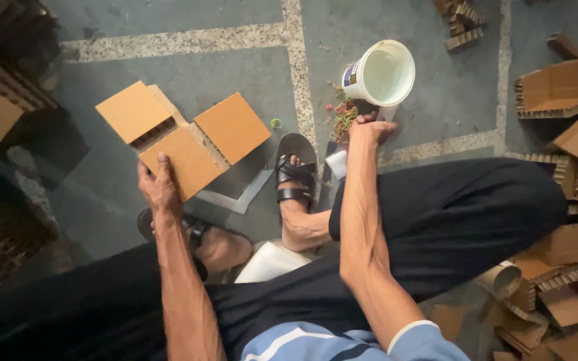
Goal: The person sits on the floor and assembles small corrugated cardboard pieces into a box-like structure. They align the pieces, secure them with rubber bands, and apply a white substance from a bottle to the edges. The person handles multiple cardboard pieces and uses rubber bands and a bottle during the process.
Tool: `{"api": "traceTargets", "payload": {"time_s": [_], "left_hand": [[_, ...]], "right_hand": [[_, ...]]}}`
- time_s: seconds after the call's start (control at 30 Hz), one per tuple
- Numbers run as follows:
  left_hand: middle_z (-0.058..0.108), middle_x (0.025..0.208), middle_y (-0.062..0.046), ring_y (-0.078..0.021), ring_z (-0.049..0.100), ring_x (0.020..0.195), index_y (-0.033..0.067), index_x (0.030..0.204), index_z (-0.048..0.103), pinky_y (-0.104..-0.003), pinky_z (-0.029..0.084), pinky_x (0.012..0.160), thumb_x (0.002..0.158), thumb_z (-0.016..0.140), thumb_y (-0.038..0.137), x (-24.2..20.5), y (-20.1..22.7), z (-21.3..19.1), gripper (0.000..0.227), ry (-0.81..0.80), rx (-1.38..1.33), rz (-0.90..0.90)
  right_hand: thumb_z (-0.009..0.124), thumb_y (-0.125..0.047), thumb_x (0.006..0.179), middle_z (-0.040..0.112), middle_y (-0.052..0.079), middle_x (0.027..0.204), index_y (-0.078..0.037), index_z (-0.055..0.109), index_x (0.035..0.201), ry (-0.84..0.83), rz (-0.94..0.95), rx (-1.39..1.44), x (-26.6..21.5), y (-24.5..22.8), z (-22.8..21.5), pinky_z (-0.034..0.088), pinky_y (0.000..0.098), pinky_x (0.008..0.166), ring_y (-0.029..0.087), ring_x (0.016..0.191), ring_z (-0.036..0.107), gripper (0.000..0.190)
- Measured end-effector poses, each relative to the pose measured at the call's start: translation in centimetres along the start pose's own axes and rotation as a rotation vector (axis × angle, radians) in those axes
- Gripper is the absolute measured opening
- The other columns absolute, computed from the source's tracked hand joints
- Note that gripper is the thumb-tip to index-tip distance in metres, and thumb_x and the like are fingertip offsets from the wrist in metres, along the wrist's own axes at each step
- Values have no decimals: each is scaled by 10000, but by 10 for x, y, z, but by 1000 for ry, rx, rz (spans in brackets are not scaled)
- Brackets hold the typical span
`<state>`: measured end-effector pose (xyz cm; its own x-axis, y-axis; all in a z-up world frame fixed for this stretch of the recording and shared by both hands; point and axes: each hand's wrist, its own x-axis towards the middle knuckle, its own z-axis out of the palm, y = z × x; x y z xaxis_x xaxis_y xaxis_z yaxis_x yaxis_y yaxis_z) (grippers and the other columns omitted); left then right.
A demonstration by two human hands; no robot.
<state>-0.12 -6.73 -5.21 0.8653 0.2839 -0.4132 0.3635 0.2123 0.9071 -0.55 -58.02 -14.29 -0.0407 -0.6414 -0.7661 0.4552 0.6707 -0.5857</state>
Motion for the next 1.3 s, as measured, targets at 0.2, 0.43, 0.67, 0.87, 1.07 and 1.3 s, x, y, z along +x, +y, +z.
{"api": "traceTargets", "payload": {"time_s": [0.2, 0.43, 0.67, 0.87, 1.07, 1.3], "left_hand": [[700, 1214, -99, -169, 681, 1032, 1, 1339, 569, -313, 575, 902, 1075, 643, 193, -3, 11, 10, 335, 33, 57, -46], [699, 1204, -103, -179, 700, 1024, 1, 1325, 549, -329, 601, 905, 1046, 656, 168, -2, 14, 16, 342, 5, -113, -44], [691, 1224, -93, -170, 686, 1056, 12, 1349, 543, -325, 590, 933, 1064, 653, 189, 1, 8, 20, 354, -3, -101, -43], [672, 1259, -82, -157, 657, 1075, 32, 1401, 519, -315, 568, 930, 1087, 621, 245, 2, 9, 27, 394, -47, -35, -20], [660, 1289, -89, -160, 647, 1109, 46, 1449, 488, -317, 560, 945, 1079, 613, 222, -2, 9, 29, 428, -44, -119, -45], [642, 1326, -85, -159, 637, 1154, 48, 1458, 478, -307, 546, 1001, 1051, 671, 154, 2, 5, 27, 462, -67, -119, 0]], "right_hand": [[317, -648, 957, 470, 4, 590, -147, 502, 842, 127, 251, -55, 28, -10, 2, 215, 262, 419, 121, 424, 294, 546], [609, -407, 868, 352, -67, 532, -213, 479, 673, -20, 201, 134, 69, -25, 1, 208, 264, 425, 102, 414, 248, 304], [804, -325, 748, 610, 49, 752, -91, 616, 985, 85, -599, -111, -29, -78, 9, 297, 301, 437, 123, 514, 480, 382], [875, -181, 756, 812, 145, 1039, -1, 750, 1076, -503, -1144, -815, -103, -85, 61, 640, 355, 828, 239, 912, 801, 388], [858, -183, 608, 815, 98, 845, -67, 819, 892, -435, -1128, -1379, -133, -64, 99, 601, 347, 755, 217, 766, 783, 309], [881, -188, 550, 814, 75, 884, -57, 826, 938, -387, -990, -1352, -137, -70, 96, 615, 324, 749, 194, 787, 784, 412]]}}
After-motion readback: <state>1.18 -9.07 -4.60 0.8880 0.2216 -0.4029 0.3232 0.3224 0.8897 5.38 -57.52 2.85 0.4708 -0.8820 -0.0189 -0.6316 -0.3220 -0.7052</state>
